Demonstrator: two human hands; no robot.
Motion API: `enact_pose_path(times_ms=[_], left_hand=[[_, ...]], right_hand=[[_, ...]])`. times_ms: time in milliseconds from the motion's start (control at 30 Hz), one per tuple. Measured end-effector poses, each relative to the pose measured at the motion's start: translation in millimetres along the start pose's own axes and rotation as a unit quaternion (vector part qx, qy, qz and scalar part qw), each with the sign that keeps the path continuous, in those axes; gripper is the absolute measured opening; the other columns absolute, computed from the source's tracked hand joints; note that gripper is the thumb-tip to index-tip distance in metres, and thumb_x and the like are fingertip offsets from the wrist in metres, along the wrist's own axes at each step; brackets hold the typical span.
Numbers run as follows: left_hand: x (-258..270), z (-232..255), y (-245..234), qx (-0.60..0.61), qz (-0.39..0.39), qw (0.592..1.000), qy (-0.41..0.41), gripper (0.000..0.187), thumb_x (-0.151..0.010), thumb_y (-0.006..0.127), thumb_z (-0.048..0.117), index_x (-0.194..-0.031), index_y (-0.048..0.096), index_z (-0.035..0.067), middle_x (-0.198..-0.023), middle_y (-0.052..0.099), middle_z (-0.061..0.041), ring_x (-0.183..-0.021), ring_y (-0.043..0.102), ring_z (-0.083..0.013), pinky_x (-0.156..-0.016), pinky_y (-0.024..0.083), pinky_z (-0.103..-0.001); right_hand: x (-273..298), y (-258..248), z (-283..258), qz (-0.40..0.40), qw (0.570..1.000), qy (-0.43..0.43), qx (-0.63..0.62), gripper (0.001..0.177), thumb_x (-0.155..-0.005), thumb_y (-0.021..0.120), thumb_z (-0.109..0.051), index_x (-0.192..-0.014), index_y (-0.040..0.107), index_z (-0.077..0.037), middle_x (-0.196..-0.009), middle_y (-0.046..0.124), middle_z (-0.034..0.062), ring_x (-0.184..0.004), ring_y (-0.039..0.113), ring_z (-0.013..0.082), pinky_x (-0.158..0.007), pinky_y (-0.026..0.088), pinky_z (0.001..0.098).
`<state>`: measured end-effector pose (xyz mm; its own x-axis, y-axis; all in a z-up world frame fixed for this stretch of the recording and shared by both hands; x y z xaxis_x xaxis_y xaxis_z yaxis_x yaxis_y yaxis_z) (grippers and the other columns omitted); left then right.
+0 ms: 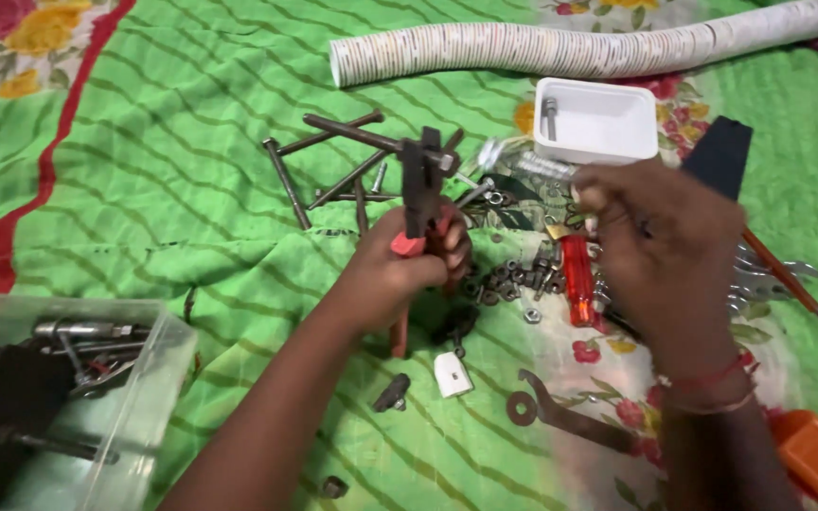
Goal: The person assembles a mechanical component by threading a nut onto a bolt. They then use pliers to hold the bolt and a wrench to tighten the nut, securing the assembly.
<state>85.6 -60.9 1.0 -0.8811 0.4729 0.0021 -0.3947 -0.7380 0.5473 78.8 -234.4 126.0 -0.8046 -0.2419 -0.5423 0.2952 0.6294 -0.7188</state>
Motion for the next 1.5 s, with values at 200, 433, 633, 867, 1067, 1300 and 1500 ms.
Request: enact_pose_path(times_ms=[200, 433, 633, 867, 1067, 1300, 1500], left_hand=[[2, 5, -8, 0.035, 0.023, 0.999, 0.022, 0.027, -0.072, 0.053, -0.007, -0.093, 0.045, 0.007, -0.091, 0.049, -0.005, -0.088, 0.053, -0.0203, -0.085, 0.049, -0.039], [0, 10, -27, 0.013, 0.099, 0.992, 0.081, 0.028, -0.073, 0.054, -0.008, -0.097, 0.048, 0.006, -0.089, 0.053, -0.008, -0.087, 0.057, -0.0232, -0.077, 0.051, -0.039], [3, 16, -35, 0.008, 0.124, 0.987, 0.100, 0.021, -0.081, 0.054, -0.007, -0.099, 0.049, 0.004, -0.091, 0.055, -0.007, -0.085, 0.059, -0.0200, -0.071, 0.053, -0.037], [7, 19, -28, -0.129, 0.176, 0.961, 0.169, 0.019, -0.084, 0.062, -0.004, -0.100, 0.055, 0.003, -0.093, 0.057, -0.002, -0.083, 0.055, -0.0128, -0.072, 0.049, -0.031], [14, 33, -24, -0.205, 0.202, 0.942, 0.171, 0.016, -0.081, 0.067, 0.000, -0.093, 0.056, 0.002, -0.087, 0.058, -0.002, -0.081, 0.057, -0.0125, -0.074, 0.050, -0.030], [19, 46, -17, -0.326, 0.199, 0.911, 0.159, 0.010, -0.080, 0.064, 0.004, -0.089, 0.060, 0.002, -0.077, 0.061, -0.005, -0.071, 0.060, -0.0157, -0.068, 0.050, -0.033], [14, 38, -2, -0.239, 0.130, 0.953, 0.133, 0.019, -0.078, 0.064, 0.007, -0.096, 0.057, 0.003, -0.085, 0.058, -0.003, -0.078, 0.057, -0.0144, -0.071, 0.049, -0.032]], right_hand=[[5, 13, 59, -0.006, 0.897, 0.223, -0.381, 0.014, -0.116, 0.056, -0.008, -0.121, 0.064, 0.002, -0.098, 0.069, 0.0069, -0.086, 0.067, 0.0157, -0.084, 0.056, 0.0288], [30, 88, 4, -0.203, 0.788, 0.353, -0.461, 0.017, -0.101, 0.053, -0.016, -0.108, 0.059, -0.002, -0.080, 0.068, 0.0074, -0.068, 0.070, 0.0151, -0.059, 0.059, 0.0313], [32, 100, -34, -0.218, 0.791, 0.284, -0.496, 0.031, -0.104, 0.053, -0.017, -0.125, 0.067, 0.002, -0.081, 0.064, 0.0058, -0.061, 0.061, 0.0093, -0.063, 0.062, 0.0281], [37, 105, -31, -0.169, 0.828, 0.293, -0.448, 0.029, -0.102, 0.055, -0.014, -0.123, 0.065, 0.003, -0.083, 0.065, 0.0069, -0.061, 0.061, 0.0105, -0.061, 0.059, 0.0271], [33, 100, -31, -0.159, 0.858, 0.268, -0.408, 0.026, -0.104, 0.056, -0.014, -0.117, 0.069, 0.004, -0.078, 0.065, 0.0062, -0.063, 0.061, 0.0100, -0.057, 0.051, 0.0241], [31, 89, -24, -0.143, 0.893, 0.255, -0.342, 0.023, -0.105, 0.056, -0.013, -0.111, 0.074, 0.000, -0.070, 0.062, 0.0016, -0.058, 0.052, 0.0075, -0.052, 0.043, 0.0218], [25, 71, -13, -0.061, 0.937, 0.206, -0.276, 0.016, -0.104, 0.061, -0.005, -0.111, 0.074, 0.000, -0.073, 0.063, 0.0005, -0.063, 0.051, 0.0046, -0.055, 0.040, 0.0198]])
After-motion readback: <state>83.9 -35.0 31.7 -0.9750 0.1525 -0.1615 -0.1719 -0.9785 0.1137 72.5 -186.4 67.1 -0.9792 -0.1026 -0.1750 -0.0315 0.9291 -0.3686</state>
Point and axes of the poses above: each hand's wrist, its own x-axis away from the middle knuckle, its own y-axis out of the palm, z = x × y, the point moved 10 cm from there along -x, towards the middle knuckle
